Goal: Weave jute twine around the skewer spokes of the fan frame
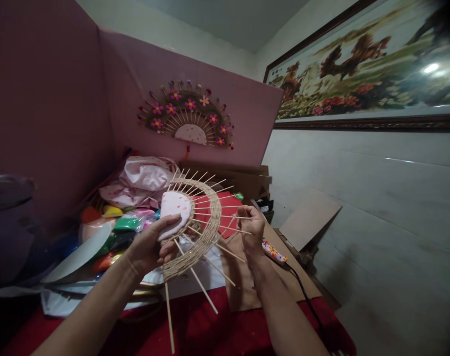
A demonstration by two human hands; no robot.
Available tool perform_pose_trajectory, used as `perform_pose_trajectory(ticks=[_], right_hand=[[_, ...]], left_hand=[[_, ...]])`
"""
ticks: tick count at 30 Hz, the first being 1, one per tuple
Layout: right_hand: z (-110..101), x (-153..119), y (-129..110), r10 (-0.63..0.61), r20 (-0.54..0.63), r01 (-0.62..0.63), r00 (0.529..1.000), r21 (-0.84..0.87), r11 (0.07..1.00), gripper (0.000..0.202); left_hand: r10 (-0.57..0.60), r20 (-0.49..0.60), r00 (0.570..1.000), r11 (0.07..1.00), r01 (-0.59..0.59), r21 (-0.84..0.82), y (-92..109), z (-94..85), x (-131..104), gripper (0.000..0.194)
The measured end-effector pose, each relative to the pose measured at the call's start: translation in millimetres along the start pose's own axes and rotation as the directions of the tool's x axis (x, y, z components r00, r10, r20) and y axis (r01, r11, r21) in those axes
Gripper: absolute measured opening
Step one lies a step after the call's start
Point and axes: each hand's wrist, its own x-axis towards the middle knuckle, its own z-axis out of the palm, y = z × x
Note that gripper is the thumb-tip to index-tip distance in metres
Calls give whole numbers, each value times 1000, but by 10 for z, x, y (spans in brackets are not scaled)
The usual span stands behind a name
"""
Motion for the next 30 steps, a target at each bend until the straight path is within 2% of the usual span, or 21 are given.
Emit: perform_pose_trajectory(ticks=[5, 9, 17, 24, 27, 30], right_hand=[[124, -121, -17, -70, 55, 75, 996, -94, 993, 27], [163, -152, -43, -127, 89, 139, 988, -151, 979, 25], [157, -155, 2, -89, 68, 102, 994, -218, 971, 22], [71, -94, -25, -227, 171, 268, 959, -286, 920, 14], [9, -13, 8, -286, 120, 309, 951, -307, 900, 11], [-49, 62, 35, -302, 42, 300, 953, -293, 908, 13]], left_hand=[[8, 89, 996, 999, -4, -51, 1, -17, -22, 34], [0, 120, 993, 999, 4, -38, -10, -48, -20, 37], [-1, 142, 990, 1000, 0, 7, -41, -53, -13, 40], [-4, 153, 988, 1000, 6, -14, -15, -39, -41, 44], [-19, 103, 995, 1000, 17, 20, 1, -44, -36, 43], [-29, 76, 997, 999, 26, 38, 14, -44, -29, 41]])
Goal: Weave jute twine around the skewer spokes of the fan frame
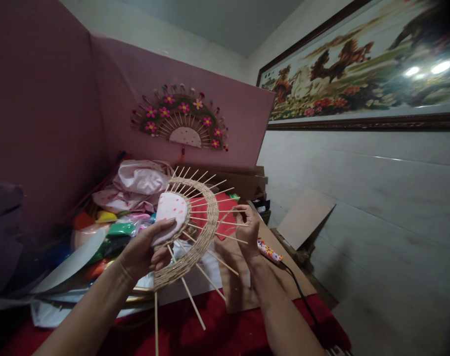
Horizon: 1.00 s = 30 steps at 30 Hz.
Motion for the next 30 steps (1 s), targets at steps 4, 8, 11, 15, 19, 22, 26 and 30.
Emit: perform_pose_trajectory(ticks=[4, 8, 11, 15, 19, 22, 26, 30], right_hand=[[-60, 48, 30, -6, -76, 4, 997, -32, 999, 16], [-112, 68, 32, -94, -92, 84, 991, -109, 991, 16], [-149, 81, 36, -127, -102, 114, 987, -123, 986, 16], [-215, 134, 66, -113, -195, 98, 974, -85, 992, 19], [-261, 207, 123, 32, -171, -20, 985, 72, 997, 24], [-224, 216, 159, 147, -68, -131, 987, 199, 971, 25], [-85, 140, 166, 260, 101, -278, 960, 268, 922, 27], [27, 43, 132, 336, 171, -370, 926, 249, 895, 26]], left_hand=[[-30, -30, 999, 999, 31, 17, 5, -7, 19, 41], [-54, -10, 998, 998, 54, 44, -7, -33, 41, 43], [-52, 28, 998, 996, 50, 76, -20, -58, 45, 45], [-62, 67, 996, 991, 54, 120, -29, -88, 36, 45], [-66, 120, 991, 987, 47, 152, -33, -95, 33, 47], [-64, 165, 984, 985, 37, 166, -46, -93, 35, 48], [-92, 217, 972, 985, 58, 161, -76, -95, 35, 48], [-98, 226, 969, 984, 60, 169, -93, -77, 24, 47]])
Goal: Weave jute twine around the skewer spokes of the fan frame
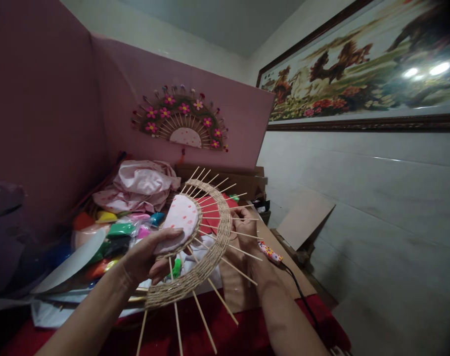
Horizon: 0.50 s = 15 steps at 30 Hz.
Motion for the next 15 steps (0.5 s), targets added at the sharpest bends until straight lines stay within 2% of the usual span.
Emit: perform_pose_trajectory(ticks=[3, 6, 10, 13, 15], right_hand=[[36, -35, -6, -4, 12, 4, 1000, 17, 1000, 25], [51, -51, -15, 6, 19, -7, 1000, 34, 999, 23], [105, -103, -7, 48, 61, -54, 997, 104, 993, 24], [177, -180, -11, 56, 93, -70, 994, 160, 985, 23], [224, -239, -33, 75, 108, -94, 991, 183, 979, 23]], left_hand=[[0, 17, 1000, 1000, 0, -5, -11, 10, 1, 47], [21, 31, 999, 999, -20, -29, -37, 2, 18, 56], [40, -14, 999, 998, -41, -52, -67, 35, 44, 63], [91, -99, 991, 994, -97, -56, -67, 111, 46, 53], [138, -175, 975, 984, -155, -89, -62, 165, 45, 40]])
